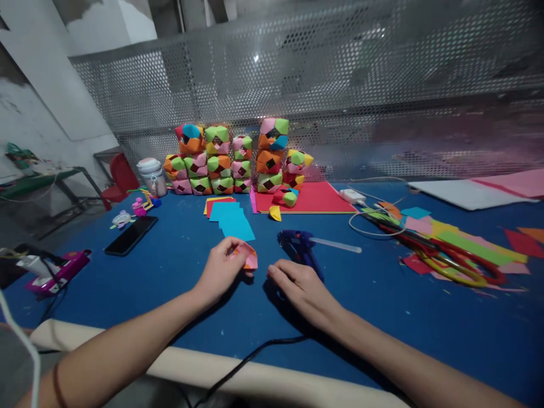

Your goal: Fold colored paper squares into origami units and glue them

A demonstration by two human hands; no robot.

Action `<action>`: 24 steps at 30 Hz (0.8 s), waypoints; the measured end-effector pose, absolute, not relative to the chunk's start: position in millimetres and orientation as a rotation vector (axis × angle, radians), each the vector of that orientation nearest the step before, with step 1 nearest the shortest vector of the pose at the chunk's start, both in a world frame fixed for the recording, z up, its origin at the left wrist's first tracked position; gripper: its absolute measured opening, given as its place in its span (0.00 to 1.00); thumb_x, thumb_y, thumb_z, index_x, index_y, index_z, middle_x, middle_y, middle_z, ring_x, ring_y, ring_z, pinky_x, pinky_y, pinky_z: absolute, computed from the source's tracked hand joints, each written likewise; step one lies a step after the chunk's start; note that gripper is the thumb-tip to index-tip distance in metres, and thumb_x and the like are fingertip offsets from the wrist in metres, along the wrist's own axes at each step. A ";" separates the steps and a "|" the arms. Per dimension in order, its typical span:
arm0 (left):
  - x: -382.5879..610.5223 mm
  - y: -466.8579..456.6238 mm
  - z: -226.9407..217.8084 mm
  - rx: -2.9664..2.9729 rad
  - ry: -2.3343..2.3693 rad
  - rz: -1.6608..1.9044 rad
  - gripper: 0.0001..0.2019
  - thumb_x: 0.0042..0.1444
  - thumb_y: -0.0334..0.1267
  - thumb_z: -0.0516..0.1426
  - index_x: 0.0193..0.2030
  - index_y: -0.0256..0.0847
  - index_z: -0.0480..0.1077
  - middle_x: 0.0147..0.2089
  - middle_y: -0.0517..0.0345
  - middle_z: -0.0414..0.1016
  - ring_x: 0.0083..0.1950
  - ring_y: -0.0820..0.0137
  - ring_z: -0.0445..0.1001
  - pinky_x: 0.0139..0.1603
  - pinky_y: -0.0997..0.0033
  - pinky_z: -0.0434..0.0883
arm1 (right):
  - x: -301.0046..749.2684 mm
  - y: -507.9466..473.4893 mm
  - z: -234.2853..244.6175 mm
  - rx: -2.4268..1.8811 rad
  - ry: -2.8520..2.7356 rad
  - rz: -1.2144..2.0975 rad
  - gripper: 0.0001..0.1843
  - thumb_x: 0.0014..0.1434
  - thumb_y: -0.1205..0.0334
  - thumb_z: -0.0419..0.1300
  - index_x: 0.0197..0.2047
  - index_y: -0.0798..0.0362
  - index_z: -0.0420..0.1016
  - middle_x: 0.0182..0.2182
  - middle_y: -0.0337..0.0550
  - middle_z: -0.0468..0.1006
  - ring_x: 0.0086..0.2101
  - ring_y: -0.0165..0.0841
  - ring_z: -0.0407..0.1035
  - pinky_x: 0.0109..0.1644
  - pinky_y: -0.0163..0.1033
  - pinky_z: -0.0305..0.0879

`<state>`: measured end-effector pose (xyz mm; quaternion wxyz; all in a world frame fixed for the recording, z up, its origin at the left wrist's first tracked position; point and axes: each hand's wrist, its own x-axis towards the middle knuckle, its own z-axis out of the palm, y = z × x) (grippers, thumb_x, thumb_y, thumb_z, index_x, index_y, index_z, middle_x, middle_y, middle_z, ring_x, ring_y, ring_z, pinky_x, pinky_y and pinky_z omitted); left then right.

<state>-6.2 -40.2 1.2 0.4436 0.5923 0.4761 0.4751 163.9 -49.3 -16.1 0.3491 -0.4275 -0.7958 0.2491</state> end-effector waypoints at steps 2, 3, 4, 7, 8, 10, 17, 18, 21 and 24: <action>-10.5 -35.9 4.1 1.450 1.165 1.197 0.10 0.54 0.42 0.53 0.35 0.36 0.65 0.28 0.60 0.70 0.23 0.75 0.70 0.24 0.75 0.69 | 163.3 -49.4 -20.2 -1.093 -2.173 0.594 0.20 0.64 0.58 0.44 0.21 0.53 0.60 0.19 0.36 0.64 0.23 0.27 0.60 0.28 0.33 0.55; -11.9 -34.3 5.0 1.432 1.166 1.202 0.10 0.54 0.42 0.54 0.36 0.36 0.65 0.28 0.59 0.70 0.23 0.75 0.70 0.23 0.76 0.69 | 162.9 -49.6 -22.3 -1.073 -2.236 0.558 0.20 0.64 0.58 0.44 0.21 0.53 0.60 0.20 0.36 0.64 0.23 0.27 0.60 0.28 0.33 0.54; -12.8 -32.9 5.4 1.396 1.168 1.203 0.10 0.53 0.41 0.55 0.36 0.36 0.66 0.29 0.59 0.70 0.23 0.75 0.71 0.22 0.76 0.69 | 162.7 -49.9 -24.0 -1.051 -2.294 0.520 0.20 0.64 0.58 0.44 0.22 0.53 0.62 0.20 0.37 0.65 0.23 0.28 0.60 0.29 0.33 0.54; -11.8 -27.9 5.5 1.181 1.173 1.163 0.08 0.51 0.36 0.58 0.36 0.34 0.68 0.31 0.55 0.73 0.26 0.74 0.73 0.26 0.75 0.72 | 162.8 -51.2 -25.9 -0.999 -2.420 0.435 0.19 0.64 0.59 0.45 0.24 0.54 0.66 0.23 0.39 0.68 0.25 0.29 0.63 0.31 0.34 0.54; -10.4 -25.1 6.0 1.116 1.179 1.139 0.07 0.50 0.34 0.58 0.35 0.33 0.69 0.32 0.53 0.73 0.27 0.74 0.73 0.28 0.74 0.73 | 163.2 -51.6 -25.6 -0.989 -2.443 0.422 0.19 0.64 0.59 0.44 0.25 0.54 0.66 0.23 0.39 0.69 0.26 0.29 0.63 0.32 0.34 0.54; -6.3 -16.3 8.8 1.044 1.199 1.088 0.04 0.48 0.28 0.58 0.32 0.31 0.69 0.32 0.49 0.74 0.28 0.72 0.74 0.31 0.73 0.74 | 164.2 -52.4 -24.3 -0.974 -2.468 0.410 0.19 0.64 0.58 0.44 0.26 0.54 0.68 0.25 0.40 0.71 0.27 0.29 0.64 0.32 0.34 0.54; 16.9 46.1 23.9 1.101 1.229 1.139 0.09 0.52 0.27 0.55 0.41 0.35 0.67 0.37 0.52 0.72 0.34 0.73 0.75 0.39 0.70 0.74 | 166.6 -52.9 -20.4 -0.971 -2.518 0.373 0.19 0.65 0.57 0.43 0.30 0.54 0.70 0.28 0.42 0.73 0.29 0.30 0.66 0.33 0.34 0.54; 18.9 55.1 22.7 1.126 1.252 1.142 0.11 0.52 0.29 0.56 0.44 0.37 0.66 0.38 0.52 0.72 0.33 0.73 0.75 0.39 0.68 0.74 | 166.6 -52.6 -20.2 -0.971 -2.523 0.365 0.19 0.65 0.57 0.44 0.30 0.54 0.70 0.28 0.42 0.74 0.29 0.30 0.66 0.33 0.34 0.53; 19.8 76.8 14.3 1.237 1.369 1.137 0.16 0.55 0.34 0.56 0.50 0.37 0.63 0.45 0.50 0.69 0.37 0.70 0.74 0.40 0.62 0.73 | 166.5 -51.6 -20.2 -0.967 -2.529 0.342 0.18 0.64 0.57 0.44 0.30 0.54 0.70 0.28 0.42 0.74 0.29 0.30 0.67 0.32 0.34 0.52; 17.7 93.3 7.0 1.439 1.495 1.155 0.16 0.58 0.39 0.53 0.52 0.36 0.63 0.50 0.49 0.67 0.46 0.65 0.70 0.44 0.58 0.70 | 166.0 -51.2 -20.6 -0.961 -2.532 0.324 0.18 0.64 0.57 0.46 0.30 0.54 0.70 0.29 0.42 0.74 0.29 0.30 0.67 0.31 0.34 0.51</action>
